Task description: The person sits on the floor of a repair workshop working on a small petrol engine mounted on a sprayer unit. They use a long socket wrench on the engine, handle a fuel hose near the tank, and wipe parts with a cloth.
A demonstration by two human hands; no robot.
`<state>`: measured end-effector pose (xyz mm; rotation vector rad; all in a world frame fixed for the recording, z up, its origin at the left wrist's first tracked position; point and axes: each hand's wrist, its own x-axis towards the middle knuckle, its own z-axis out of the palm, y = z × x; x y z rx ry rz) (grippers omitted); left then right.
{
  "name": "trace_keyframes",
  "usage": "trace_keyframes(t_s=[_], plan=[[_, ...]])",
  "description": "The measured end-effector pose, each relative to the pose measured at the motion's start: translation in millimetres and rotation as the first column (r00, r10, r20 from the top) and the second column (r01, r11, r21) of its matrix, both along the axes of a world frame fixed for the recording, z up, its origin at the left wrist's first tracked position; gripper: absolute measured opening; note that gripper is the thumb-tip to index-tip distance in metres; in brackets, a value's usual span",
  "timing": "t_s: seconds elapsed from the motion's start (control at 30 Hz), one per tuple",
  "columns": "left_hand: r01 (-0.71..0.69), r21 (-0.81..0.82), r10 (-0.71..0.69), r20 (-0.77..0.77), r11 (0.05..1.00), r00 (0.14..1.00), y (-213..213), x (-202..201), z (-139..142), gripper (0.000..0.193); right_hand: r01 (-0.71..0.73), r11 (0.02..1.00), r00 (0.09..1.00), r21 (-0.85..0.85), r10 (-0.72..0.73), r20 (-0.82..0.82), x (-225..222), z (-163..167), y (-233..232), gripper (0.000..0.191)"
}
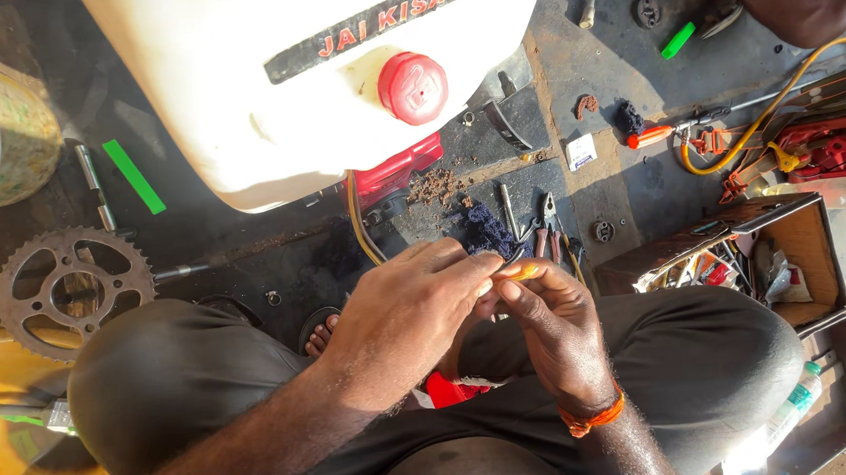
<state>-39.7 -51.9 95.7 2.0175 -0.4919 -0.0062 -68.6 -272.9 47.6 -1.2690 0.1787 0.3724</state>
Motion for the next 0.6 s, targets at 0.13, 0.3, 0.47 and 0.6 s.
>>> trace_keyframes(t_s=[0.13, 0.3, 0.47, 0.6], plan=[[0.005, -0.168, -0.018, -0.078, 0.986, 0.997, 10.0, 15.6, 7.3, 0.027, 0.115, 0.993, 0.979, 0.013, -0.111, -0.17, 18.4, -17.0, -2.5, 0.019], [0.15, -0.191, -0.136, 0.087, 0.97, 0.987, 32.7, 36.2, 9.9, 0.024, 0.197, 0.975, 0.876, -0.103, -0.222, -0.428, 47.2, -53.5, 2.2, 0.025], [0.057, -0.233, -0.087, -0.121, 0.971, 0.989, 47.5, 32.1, -19.6, 0.013, 0.218, 0.953, 0.851, -0.213, -0.292, -0.437, 62.5, -76.5, 4.6, 0.029], [-0.04, -0.311, -0.038, -0.24, 0.95, 0.97, 47.2, -1.3, -56.2, 0.021, 0.219, 0.946, 0.84, -0.239, -0.307, -0.448, 67.8, -86.0, 2.6, 0.03]])
